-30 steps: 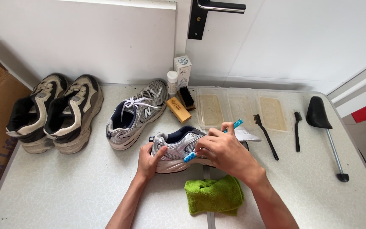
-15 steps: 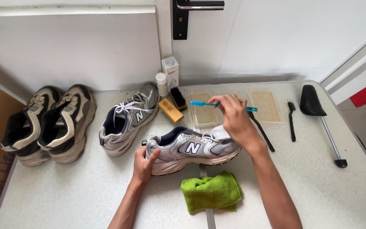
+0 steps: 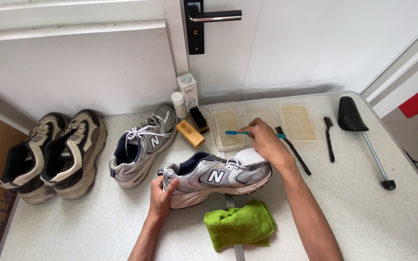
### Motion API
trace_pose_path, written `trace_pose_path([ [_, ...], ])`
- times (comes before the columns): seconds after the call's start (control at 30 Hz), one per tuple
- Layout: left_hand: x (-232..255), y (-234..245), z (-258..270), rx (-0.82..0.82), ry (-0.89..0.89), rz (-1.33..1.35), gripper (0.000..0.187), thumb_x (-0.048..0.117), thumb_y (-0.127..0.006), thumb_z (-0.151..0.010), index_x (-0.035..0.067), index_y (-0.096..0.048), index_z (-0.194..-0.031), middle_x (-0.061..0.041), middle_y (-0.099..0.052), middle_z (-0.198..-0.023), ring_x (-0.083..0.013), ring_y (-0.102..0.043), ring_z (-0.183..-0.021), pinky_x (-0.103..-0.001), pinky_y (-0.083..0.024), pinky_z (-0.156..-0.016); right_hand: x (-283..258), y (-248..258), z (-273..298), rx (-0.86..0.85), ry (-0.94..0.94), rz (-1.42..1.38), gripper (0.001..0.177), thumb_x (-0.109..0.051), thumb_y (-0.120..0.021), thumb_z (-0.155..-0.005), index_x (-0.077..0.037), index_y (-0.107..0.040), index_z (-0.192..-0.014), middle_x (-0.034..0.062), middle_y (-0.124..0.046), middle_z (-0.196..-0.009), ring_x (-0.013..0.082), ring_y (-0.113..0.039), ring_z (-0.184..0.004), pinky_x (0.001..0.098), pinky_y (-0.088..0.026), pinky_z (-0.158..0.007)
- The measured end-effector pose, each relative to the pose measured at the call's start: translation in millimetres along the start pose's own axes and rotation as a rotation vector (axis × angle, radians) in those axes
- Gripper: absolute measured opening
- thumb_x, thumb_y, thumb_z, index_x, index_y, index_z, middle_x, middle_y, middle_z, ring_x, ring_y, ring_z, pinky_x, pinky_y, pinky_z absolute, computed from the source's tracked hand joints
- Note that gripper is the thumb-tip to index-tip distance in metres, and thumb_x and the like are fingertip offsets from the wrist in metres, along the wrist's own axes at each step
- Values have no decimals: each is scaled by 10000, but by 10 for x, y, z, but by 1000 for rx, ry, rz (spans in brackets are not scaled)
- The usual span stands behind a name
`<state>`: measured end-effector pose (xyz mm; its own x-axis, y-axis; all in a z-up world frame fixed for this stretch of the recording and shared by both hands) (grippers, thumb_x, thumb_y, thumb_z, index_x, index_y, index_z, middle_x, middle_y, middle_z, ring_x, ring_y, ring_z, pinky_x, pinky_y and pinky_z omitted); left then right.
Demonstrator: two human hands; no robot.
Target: Cleaning a grey sneaker by scrubbing the mesh and sole with a toothbrush and wiping it with a cloth.
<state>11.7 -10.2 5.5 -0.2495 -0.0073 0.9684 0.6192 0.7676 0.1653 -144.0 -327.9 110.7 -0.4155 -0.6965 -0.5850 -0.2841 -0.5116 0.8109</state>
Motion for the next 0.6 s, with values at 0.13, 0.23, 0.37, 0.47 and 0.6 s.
trace_pose_path([
  [0.13,23,-1,-3,16,16,-10,543,622,-623,-850,158,-444,-633,50,-425,-649,-105,-385,-633,-309,-296,-589,25,0,-1,61,61,72,471,144,-547,-904,-116,-737,-1247,157,-623,-1167,354,-684,-1046,397,-550,-897],
  [0.23,53,-13,-10,5,1,-12,540,625,-617,-857,167,-442,-632,57,-427,-648,-99,-380,-626,-303,-286,-592,-55,73,49,67,33,98,362,14,-546,-971,-138,-743,-1235,142,-637,-1193,351,-663,-1078,430,-520,-906],
  [0.37,-27,-9,-35,10,32,-21,510,559,-675,-846,128,-509,-630,23,-485,-623,-115,-425,-636,-306,-359,-601,-352,198,241,289,180,384,167,-299,-670,-973,-203,-762,-1074,76,-672,-983,276,-648,-947,445,-501,-839],
  [0.47,0,-1,-45,28,79,-6,486,496,-733,-840,82,-574,-641,-20,-530,-611,-143,-469,-665,-313,-429,-630,-726,252,405,369,340,245,99,-350,-742,-932,-265,-764,-977,-27,-699,-853,187,-660,-830,339,-458,-830],
  [0.6,26,-4,-41,40,87,16,486,500,-715,-880,83,-591,-663,-36,-550,-624,-140,-482,-689,-319,-449,-651,-1296,222,648,349,704,-115,99,-220,-831,-851,-233,-759,-916,-83,-693,-765,133,-592,-681,293,-380,-830],
])
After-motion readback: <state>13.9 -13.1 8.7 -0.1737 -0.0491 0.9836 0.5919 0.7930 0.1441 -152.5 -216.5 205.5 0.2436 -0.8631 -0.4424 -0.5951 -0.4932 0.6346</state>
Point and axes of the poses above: each hand's wrist, its own z-axis away from the middle knuckle, its own y-axis out of the back of the hand, x = y × z, the point moved 2 cm from there along -z, towards the middle knuckle
